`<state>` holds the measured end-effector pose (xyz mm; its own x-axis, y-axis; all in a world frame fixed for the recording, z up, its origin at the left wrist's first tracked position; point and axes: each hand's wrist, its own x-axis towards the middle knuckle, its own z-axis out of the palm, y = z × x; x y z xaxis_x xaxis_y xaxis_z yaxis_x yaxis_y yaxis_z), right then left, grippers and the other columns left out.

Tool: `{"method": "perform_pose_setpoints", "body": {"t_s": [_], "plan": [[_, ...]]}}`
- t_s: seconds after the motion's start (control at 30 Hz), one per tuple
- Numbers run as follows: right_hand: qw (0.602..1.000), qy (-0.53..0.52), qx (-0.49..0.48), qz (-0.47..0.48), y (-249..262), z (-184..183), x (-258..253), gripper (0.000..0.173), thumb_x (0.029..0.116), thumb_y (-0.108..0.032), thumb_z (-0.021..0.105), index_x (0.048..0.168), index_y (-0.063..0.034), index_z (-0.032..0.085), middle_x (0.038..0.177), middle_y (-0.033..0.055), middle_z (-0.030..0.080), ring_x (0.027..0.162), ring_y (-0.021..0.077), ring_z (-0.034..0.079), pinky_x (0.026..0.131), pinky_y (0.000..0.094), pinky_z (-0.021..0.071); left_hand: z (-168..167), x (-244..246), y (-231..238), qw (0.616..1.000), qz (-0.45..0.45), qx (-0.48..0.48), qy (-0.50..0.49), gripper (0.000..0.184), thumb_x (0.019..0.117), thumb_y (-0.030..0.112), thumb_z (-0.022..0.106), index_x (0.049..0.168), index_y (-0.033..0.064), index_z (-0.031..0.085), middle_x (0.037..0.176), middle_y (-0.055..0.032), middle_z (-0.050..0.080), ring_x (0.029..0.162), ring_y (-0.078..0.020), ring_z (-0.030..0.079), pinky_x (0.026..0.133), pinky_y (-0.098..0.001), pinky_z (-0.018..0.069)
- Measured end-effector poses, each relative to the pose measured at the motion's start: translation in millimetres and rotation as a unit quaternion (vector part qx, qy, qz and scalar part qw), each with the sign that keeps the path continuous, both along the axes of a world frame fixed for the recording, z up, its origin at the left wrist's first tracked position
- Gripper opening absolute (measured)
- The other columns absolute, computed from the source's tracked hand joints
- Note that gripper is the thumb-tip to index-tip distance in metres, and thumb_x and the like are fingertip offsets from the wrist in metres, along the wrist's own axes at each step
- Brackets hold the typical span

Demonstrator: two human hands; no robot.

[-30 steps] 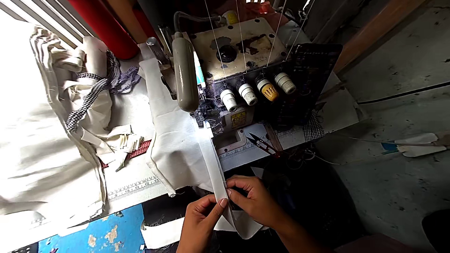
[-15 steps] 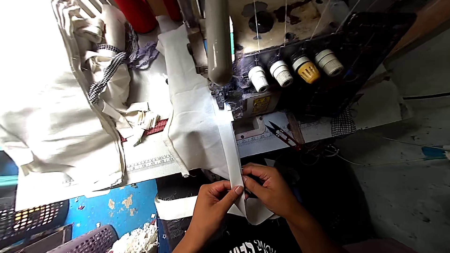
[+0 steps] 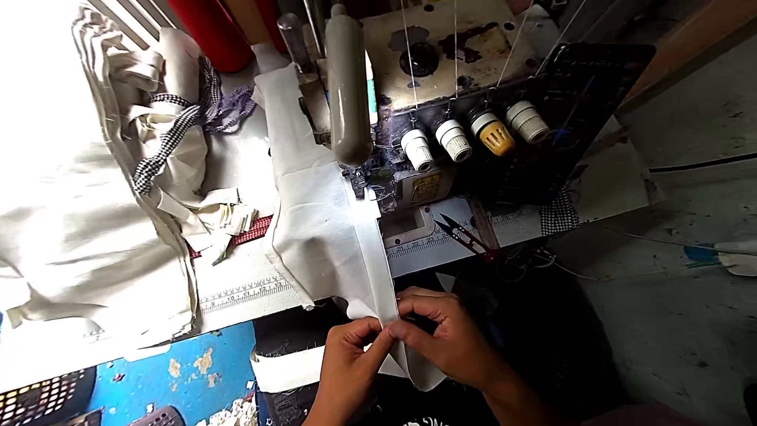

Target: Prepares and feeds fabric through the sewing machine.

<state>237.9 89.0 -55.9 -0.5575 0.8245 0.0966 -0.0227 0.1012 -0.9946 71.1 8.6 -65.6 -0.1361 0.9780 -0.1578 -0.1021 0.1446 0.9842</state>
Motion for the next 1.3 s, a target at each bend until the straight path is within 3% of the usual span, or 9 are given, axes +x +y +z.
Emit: {"method": "perform_pose_setpoints", "body": {"t_s": [0.1,0.2,0.27,0.37,0.47,0.53,0.7,0.93,1.3], "plan": [[0.999,-0.010,0.006,-0.042,-5,-1,-6,0.019,0.0950,-0.020,0.073,0.087,-0.0022,0.076,0.095,0.0048,0.075,0.098,0.0092,0.070,0.089,0.0246,0.0585,2,-5,-1,0.999,-0.016,0.009,0.039,0.018,0.0946,0.017,0.071,0.081,0.0060,0.075,0.072,0.0018,0.072,0.066,-0.0024,0.068,0.065,-0.0199,0.0586],[0.999,-0.003,-0.010,-0.046,-4,-2,-7,0.018,0.0957,-0.016,0.072,0.085,-0.0016,0.076,0.092,0.0045,0.075,0.094,0.0082,0.070,0.085,0.0231,0.0588,27,-34,6,0.955,-0.075,0.074,0.276,0.022,0.0969,0.033,0.069,0.092,0.0141,0.079,0.085,0.0076,0.077,0.079,-0.0001,0.072,0.073,-0.0226,0.0625],[0.998,0.004,-0.035,-0.043,-4,-6,-6,0.019,0.0961,-0.016,0.071,0.086,-0.0009,0.076,0.092,0.0046,0.075,0.090,0.0070,0.070,0.082,0.0222,0.0589,59,-52,15,0.922,-0.032,0.127,0.363,0.022,0.0991,0.032,0.067,0.101,0.0138,0.078,0.094,0.0047,0.077,0.085,-0.0025,0.072,0.076,-0.0248,0.0614],[0.998,0.010,-0.054,-0.039,-4,-7,-5,0.017,0.0963,-0.016,0.071,0.088,-0.0017,0.076,0.092,0.0040,0.074,0.087,0.0070,0.070,0.078,0.0221,0.0591,82,-60,44,0.887,0.009,0.214,0.410,0.027,0.1020,0.033,0.062,0.112,0.0121,0.075,0.117,-0.0037,0.074,0.112,-0.0122,0.067,0.095,-0.0321,0.0563],[0.998,0.027,-0.031,-0.040,-5,0,-5,0.015,0.0952,-0.014,0.071,0.087,-0.0030,0.075,0.091,0.0037,0.074,0.088,0.0079,0.070,0.079,0.0228,0.0597,65,-59,71,0.843,0.014,0.226,0.489,0.039,0.1023,0.037,0.062,0.130,0.0113,0.069,0.137,-0.0078,0.065,0.133,-0.0212,0.058,0.114,-0.0478,0.0448],[0.998,0.039,-0.012,-0.045,-7,6,-5,0.015,0.0952,-0.015,0.071,0.086,-0.0032,0.075,0.090,0.0036,0.074,0.089,0.0083,0.070,0.080,0.0232,0.0598,54,-61,79,0.826,0.023,0.225,0.516,0.037,0.1020,0.035,0.063,0.129,0.0106,0.070,0.137,-0.0063,0.066,0.134,-0.0213,0.057,0.117,-0.0500,0.0425],[0.998,0.050,0.004,-0.049,-10,15,-4,0.016,0.0965,-0.016,0.071,0.087,-0.0034,0.074,0.091,0.0040,0.074,0.092,0.0092,0.070,0.082,0.0238,0.0590,50,-65,78,0.829,0.021,0.230,0.509,0.031,0.1013,0.029,0.064,0.125,0.0110,0.074,0.135,-0.0050,0.068,0.134,-0.0209,0.057,0.117,-0.0496,0.0421],[0.997,0.021,-0.020,-0.065,-8,-8,-6,0.015,0.0958,-0.015,0.071,0.087,-0.0033,0.074,0.091,0.0040,0.074,0.089,0.0084,0.070,0.080,0.0220,0.0596,52,-70,81,0.830,-0.001,0.229,0.509,0.031,0.1015,0.032,0.064,0.124,0.0135,0.074,0.135,-0.0053,0.068,0.133,-0.0214,0.059,0.116,-0.0501,0.0433],[0.996,0.023,0.005,-0.083,14,0,-23,0.015,0.0955,-0.015,0.071,0.087,-0.0035,0.074,0.090,0.0036,0.073,0.088,0.0071,0.069,0.078,0.0205,0.0586,64,-91,112,0.817,-0.043,0.230,0.527,0.030,0.1015,0.032,0.062,0.123,0.0146,0.076,0.137,-0.0040,0.066,0.136,-0.0187,0.056,0.118,-0.0452,0.0417]]}}
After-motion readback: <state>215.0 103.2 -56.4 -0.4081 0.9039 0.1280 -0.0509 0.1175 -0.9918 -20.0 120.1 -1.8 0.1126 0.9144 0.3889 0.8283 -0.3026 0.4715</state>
